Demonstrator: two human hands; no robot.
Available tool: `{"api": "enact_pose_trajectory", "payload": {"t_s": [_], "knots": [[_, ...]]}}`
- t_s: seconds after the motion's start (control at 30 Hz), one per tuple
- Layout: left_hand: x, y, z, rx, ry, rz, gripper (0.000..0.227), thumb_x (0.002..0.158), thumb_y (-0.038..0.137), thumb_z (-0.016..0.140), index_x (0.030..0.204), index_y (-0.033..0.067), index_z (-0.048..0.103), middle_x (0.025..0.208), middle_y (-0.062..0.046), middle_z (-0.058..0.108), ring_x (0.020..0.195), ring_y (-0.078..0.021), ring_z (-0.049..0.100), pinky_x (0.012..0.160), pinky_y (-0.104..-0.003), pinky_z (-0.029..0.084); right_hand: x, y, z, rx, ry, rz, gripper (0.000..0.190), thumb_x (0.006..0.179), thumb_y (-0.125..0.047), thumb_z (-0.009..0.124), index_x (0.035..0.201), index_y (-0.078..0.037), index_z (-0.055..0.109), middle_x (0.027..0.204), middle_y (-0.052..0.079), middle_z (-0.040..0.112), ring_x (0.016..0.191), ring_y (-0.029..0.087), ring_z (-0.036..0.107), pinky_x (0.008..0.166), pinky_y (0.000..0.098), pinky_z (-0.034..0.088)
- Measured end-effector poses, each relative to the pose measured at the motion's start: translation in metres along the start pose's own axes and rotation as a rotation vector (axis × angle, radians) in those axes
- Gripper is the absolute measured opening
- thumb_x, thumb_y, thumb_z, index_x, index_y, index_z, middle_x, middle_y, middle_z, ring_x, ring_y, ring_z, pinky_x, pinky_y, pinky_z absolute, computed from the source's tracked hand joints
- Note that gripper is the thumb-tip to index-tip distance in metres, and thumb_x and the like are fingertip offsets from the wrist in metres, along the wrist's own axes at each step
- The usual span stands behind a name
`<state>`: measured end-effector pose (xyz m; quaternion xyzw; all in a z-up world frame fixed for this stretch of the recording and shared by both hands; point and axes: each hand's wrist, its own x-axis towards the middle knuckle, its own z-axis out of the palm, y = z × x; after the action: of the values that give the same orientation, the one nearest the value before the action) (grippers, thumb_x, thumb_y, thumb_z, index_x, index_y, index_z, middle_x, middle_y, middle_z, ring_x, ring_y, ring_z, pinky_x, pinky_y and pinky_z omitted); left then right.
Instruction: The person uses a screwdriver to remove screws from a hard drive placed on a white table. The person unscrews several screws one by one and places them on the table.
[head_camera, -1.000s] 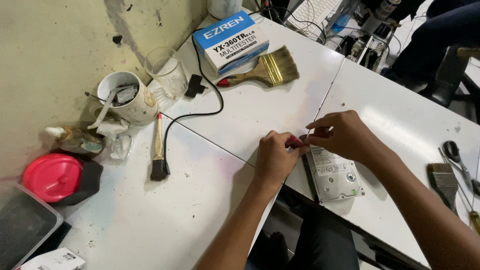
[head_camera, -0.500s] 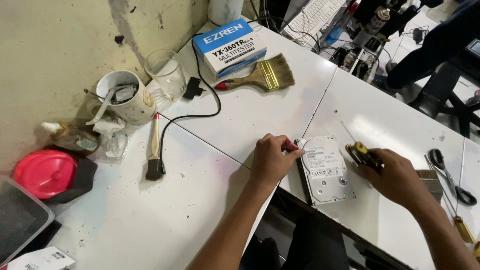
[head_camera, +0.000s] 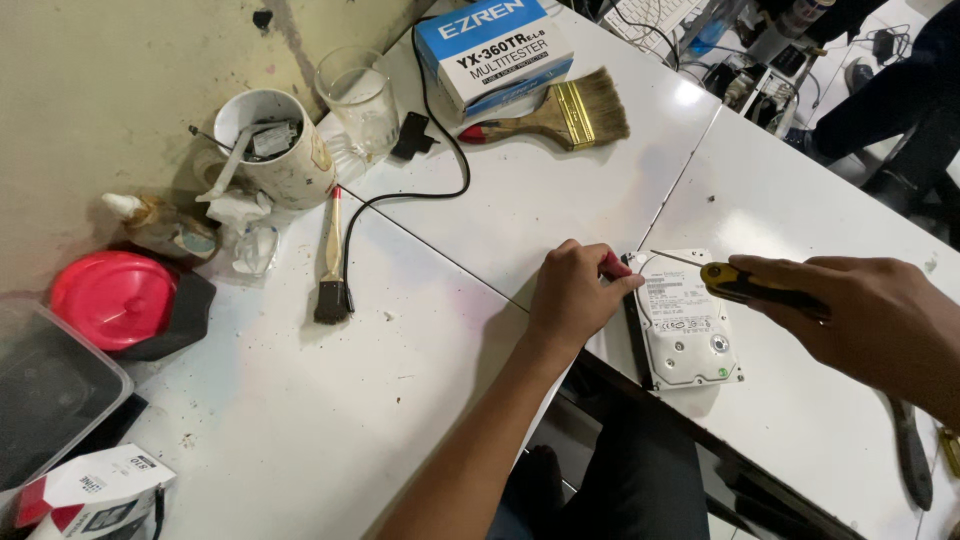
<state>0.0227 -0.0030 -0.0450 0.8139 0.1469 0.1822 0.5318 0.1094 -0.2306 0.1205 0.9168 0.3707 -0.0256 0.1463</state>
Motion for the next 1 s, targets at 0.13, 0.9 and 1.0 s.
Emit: {"api": "enact_pose_trajectory", "payload": {"t_s": [0.13, 0.9, 1.0], "knots": [[0.000, 0.003, -0.004, 0.000, -0.020, -0.005, 0.020, 0.078, 0.032, 0.090, 0.078, 0.0156, 0.078, 0.079, 0.002, 0.078, 0.088, -0.0224, 0.070, 0.080, -0.039, 0.056, 0.001, -0.008, -0.004, -0.076, 0.011, -0.052, 0.052, 0.094, -0.054, 0.067, 0.146, -0.055, 0.065, 0.076, -0.012, 0.079, 0.063, 0.015, 0.075, 0.058, 0.0325, 0.055], [-0.001, 0.003, -0.003, -0.004, -0.033, 0.001, 0.023, 0.079, 0.031, 0.088, 0.078, 0.0126, 0.075, 0.079, 0.001, 0.079, 0.086, -0.0252, 0.068, 0.077, -0.043, 0.054, 0.031, -0.034, -0.041, -0.062, -0.236, 0.021, 0.046, 0.095, -0.055, 0.067, 0.140, -0.064, 0.064, 0.084, -0.011, 0.087, 0.055, 0.018, 0.072, 0.063, 0.0307, 0.056], [0.000, 0.004, -0.004, -0.017, -0.049, -0.029, 0.020, 0.080, 0.030, 0.087, 0.078, 0.0147, 0.075, 0.081, 0.004, 0.081, 0.090, -0.0236, 0.069, 0.080, -0.042, 0.055, 0.039, -0.047, -0.063, -0.098, -0.328, 0.047, 0.038, 0.096, -0.063, 0.063, 0.134, -0.063, 0.068, 0.072, -0.007, 0.085, 0.053, 0.018, 0.063, 0.062, 0.0281, 0.051]]}}
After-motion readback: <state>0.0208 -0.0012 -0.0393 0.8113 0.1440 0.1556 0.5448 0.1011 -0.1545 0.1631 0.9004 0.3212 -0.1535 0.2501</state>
